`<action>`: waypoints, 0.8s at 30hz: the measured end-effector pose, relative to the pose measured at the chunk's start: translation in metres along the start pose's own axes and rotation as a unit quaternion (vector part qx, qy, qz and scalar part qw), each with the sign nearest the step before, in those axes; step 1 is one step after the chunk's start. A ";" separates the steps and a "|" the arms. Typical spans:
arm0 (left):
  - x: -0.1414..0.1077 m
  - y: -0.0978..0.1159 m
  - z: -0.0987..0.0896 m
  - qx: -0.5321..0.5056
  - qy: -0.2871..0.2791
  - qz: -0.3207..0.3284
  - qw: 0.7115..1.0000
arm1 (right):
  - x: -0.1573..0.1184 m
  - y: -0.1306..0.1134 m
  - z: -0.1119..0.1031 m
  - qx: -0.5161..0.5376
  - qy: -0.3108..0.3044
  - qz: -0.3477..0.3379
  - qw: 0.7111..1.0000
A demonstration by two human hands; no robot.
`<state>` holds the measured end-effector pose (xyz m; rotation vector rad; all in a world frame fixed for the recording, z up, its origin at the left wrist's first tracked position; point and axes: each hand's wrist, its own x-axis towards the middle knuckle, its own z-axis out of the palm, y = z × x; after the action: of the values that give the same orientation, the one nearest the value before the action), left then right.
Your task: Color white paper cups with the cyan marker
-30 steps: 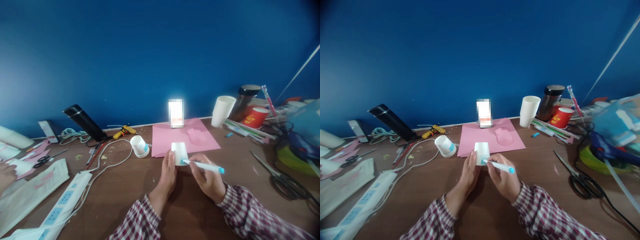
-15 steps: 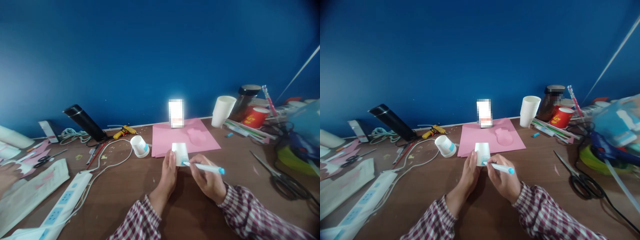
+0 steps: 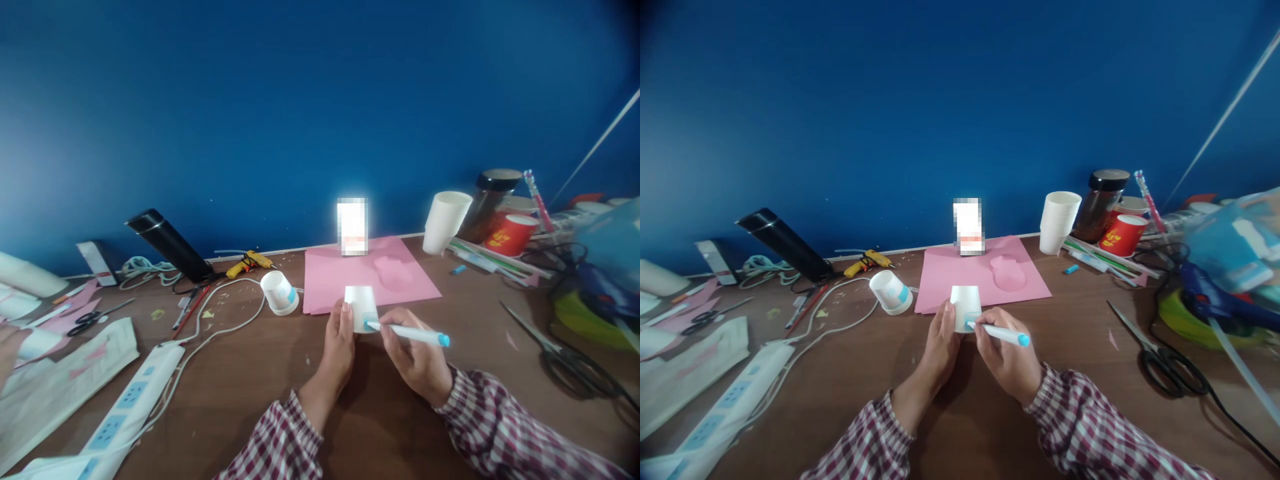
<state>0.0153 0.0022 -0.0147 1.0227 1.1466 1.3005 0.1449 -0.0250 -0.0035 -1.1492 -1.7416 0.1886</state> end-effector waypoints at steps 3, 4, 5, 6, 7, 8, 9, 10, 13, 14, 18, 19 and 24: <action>0.000 0.000 0.000 -0.021 -0.017 -0.016 1.000 | -0.001 0.002 0.001 0.000 0.007 0.002 1.000; 0.000 0.000 0.000 -0.021 -0.017 -0.016 1.000 | -0.001 0.002 0.001 0.000 0.008 0.002 1.000; -0.001 0.001 0.000 -0.018 -0.015 -0.015 1.000 | -0.001 0.002 0.001 0.000 0.008 0.000 1.000; -0.001 0.001 0.000 -0.015 -0.012 -0.013 1.000 | -0.001 0.002 0.001 -0.001 0.007 -0.001 1.000; -0.001 0.002 0.001 -0.011 -0.009 -0.011 1.000 | 0.000 0.001 0.000 -0.001 0.005 -0.002 1.000; -0.001 0.002 0.001 -0.009 -0.008 -0.009 1.000 | 0.000 0.001 0.000 -0.002 0.003 -0.003 1.000; -0.001 0.001 0.000 -0.008 -0.006 -0.008 1.000 | 0.000 0.000 0.000 -0.002 0.001 -0.004 1.000; -0.001 0.001 0.000 -0.009 -0.006 -0.008 1.000 | 0.000 0.000 -0.001 -0.002 -0.001 -0.006 1.000; 0.000 -0.002 -0.001 -0.014 -0.012 -0.011 1.000 | -0.001 0.001 0.000 0.000 0.001 -0.006 1.000; 0.000 -0.003 -0.001 -0.015 -0.016 -0.012 1.000 | -0.001 0.002 0.000 0.001 0.004 -0.004 1.000; 0.001 -0.004 -0.001 -0.016 -0.034 -0.012 0.999 | -0.003 0.005 0.002 0.002 0.009 0.011 1.000; 0.001 -0.003 -0.001 -0.011 -0.034 -0.012 0.999 | -0.003 0.005 0.002 0.002 0.009 0.014 1.000; 0.000 -0.002 -0.001 0.002 -0.029 -0.013 0.999 | -0.003 0.005 0.002 0.003 0.008 0.012 1.000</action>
<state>0.0143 0.0025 -0.0171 1.0388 1.1142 1.2416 0.1469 -0.0233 -0.0092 -1.1645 -1.7126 0.1972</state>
